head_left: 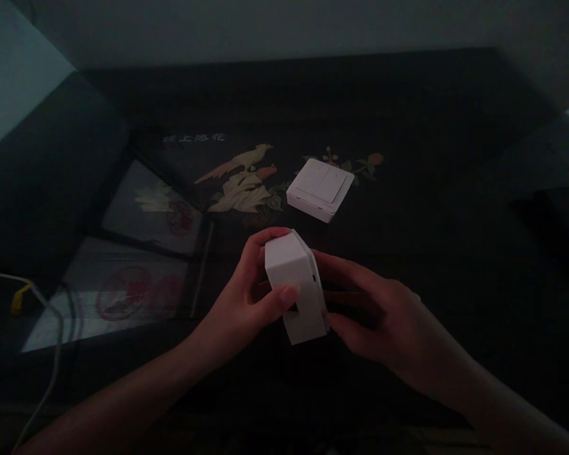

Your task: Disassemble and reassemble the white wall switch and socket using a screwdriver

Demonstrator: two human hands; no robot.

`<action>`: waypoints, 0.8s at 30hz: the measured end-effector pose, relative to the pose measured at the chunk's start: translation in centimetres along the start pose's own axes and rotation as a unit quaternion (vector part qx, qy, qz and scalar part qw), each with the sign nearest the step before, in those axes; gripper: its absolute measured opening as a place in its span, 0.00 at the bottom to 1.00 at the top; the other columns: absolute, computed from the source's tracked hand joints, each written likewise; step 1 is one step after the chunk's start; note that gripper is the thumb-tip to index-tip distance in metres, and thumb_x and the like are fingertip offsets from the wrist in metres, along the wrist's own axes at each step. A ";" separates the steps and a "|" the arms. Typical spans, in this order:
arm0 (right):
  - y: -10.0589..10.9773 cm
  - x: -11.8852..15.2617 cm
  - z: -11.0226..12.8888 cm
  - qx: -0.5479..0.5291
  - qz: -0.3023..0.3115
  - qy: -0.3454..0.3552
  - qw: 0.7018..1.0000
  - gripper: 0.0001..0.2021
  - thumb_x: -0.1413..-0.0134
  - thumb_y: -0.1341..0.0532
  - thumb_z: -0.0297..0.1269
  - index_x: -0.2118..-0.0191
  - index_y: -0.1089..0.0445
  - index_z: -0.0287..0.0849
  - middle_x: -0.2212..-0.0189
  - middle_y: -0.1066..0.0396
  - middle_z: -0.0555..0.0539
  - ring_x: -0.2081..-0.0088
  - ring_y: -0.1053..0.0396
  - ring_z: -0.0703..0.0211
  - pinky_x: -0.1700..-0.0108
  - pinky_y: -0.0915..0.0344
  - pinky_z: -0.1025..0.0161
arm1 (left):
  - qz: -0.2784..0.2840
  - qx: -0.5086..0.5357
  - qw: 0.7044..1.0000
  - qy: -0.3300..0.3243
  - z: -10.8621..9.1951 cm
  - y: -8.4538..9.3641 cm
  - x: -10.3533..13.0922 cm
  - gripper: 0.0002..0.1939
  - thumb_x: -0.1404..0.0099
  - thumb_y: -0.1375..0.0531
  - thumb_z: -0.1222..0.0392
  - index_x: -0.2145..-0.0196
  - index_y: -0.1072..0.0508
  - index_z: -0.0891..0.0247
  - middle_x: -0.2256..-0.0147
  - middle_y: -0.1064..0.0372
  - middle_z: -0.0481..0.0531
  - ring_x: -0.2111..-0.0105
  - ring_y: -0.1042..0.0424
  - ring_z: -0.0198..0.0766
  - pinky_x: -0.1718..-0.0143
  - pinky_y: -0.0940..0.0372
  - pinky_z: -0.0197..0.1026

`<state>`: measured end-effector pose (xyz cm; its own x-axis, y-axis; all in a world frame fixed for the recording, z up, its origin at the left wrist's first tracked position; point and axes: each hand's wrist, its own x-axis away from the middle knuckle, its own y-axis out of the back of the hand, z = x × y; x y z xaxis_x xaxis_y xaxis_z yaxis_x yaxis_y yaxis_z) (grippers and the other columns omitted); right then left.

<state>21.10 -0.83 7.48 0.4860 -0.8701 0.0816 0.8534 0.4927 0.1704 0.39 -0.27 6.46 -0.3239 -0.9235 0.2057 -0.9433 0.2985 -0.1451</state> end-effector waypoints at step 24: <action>-2.7 1.0 0.0 0.253 -0.048 0.134 0.957 0.45 0.48 0.49 0.20 0.27 0.67 0.43 0.36 0.37 0.34 0.39 0.32 0.49 0.48 0.25 0.54 | -0.027 -0.142 0.987 -0.070 0.3 -1.1 0.2 0.38 0.45 0.30 0.57 0.44 0.46 0.53 0.55 0.35 0.50 0.57 0.30 0.44 0.57 0.31 0.42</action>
<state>19.28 -3.02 7.06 0.4993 -0.8428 -0.2011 0.7290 0.2832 0.6232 1.37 -0.91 6.34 -0.2788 -0.9580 0.0666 -0.9476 0.2857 0.1428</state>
